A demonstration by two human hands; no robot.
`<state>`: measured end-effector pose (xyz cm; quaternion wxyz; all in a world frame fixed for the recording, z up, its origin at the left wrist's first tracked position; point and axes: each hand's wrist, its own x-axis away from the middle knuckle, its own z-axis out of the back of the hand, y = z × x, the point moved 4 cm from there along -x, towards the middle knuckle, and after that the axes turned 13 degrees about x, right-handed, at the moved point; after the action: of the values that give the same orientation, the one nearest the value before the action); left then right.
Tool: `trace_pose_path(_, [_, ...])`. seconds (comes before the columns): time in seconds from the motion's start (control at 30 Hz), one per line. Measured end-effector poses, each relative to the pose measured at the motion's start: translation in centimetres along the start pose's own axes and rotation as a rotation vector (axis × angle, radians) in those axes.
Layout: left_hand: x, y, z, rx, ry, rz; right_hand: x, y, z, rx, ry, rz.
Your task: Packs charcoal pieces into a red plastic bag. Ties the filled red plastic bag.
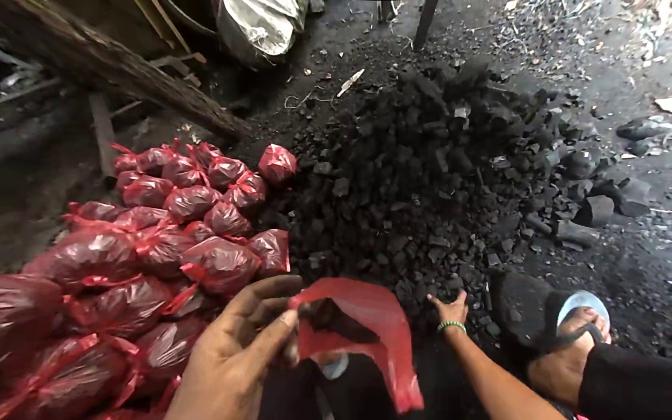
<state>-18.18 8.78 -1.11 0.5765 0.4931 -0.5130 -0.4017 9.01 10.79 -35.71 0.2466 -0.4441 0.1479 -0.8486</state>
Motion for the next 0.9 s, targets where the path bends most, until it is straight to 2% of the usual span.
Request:
trace_pose_path(0.07, [-0.2,-0.1,-0.5,0.122,-0.026,-0.012,-1.2,0.0,0.8,0.011,-0.018,0.113])
trace_pose_path(0.17, [-0.5,-0.6,-2.0,0.172,-0.098,-0.06,-0.9,-0.8,2.7,-0.119,-0.064,0.252])
trace_pose_path(0.3, [-0.9,-1.2,-5.1,0.136,-0.181,-0.024,4.7,-6.8,8.3,-0.343,-0.034,0.466])
trace_pose_path(0.37, [-1.0,-1.5,-6.4,0.168,-0.198,0.057,8.5,-9.8,11.1,-0.501,0.06,0.708])
trace_pose_path(0.47, [-1.3,-2.0,-7.5,0.259,-0.197,0.147,15.0,-13.0,13.9,-0.611,0.298,1.216])
trace_pose_path(0.53, [-1.4,-2.1,-8.0,0.311,-0.168,0.189,17.7,-13.5,13.3,-0.426,0.437,1.508])
trace_pose_path(0.57, [-1.3,-2.0,-8.2,0.342,-0.157,0.206,18.2,-13.2,12.1,-0.268,0.438,1.584])
trace_pose_path(0.6, [-1.2,-1.9,-8.5,0.371,-0.154,0.223,18.1,-12.7,10.5,-0.069,0.347,1.62])
trace_pose_path(0.63, [-1.1,-1.8,-8.7,0.399,-0.162,0.247,17.3,-12.2,8.8,0.215,0.111,1.595])
trace_pose_path(0.67, [-0.9,-1.7,-8.9,0.417,-0.177,0.263,16.5,-11.8,7.5,0.517,-0.181,1.489])
trace_pose_path(0.7, [-0.7,-1.9,-9.2,0.42,-0.21,0.276,15.7,-11.5,6.7,0.715,-0.381,1.399])
trace_pose_path(0.73, [-0.6,-2.1,-9.3,0.415,-0.249,0.289,15.3,-11.2,6.5,0.813,-0.491,1.352])
trace_pose_path(0.8, [-0.6,-2.5,-9.3,0.376,-0.306,0.28,15.3,-11.4,7.6,0.86,-0.54,1.328])
trace_pose_path(0.9, [-1.4,-2.6,-8.3,0.238,-0.353,0.21,16.3,-12.0,11.2,1.025,-0.467,1.234])
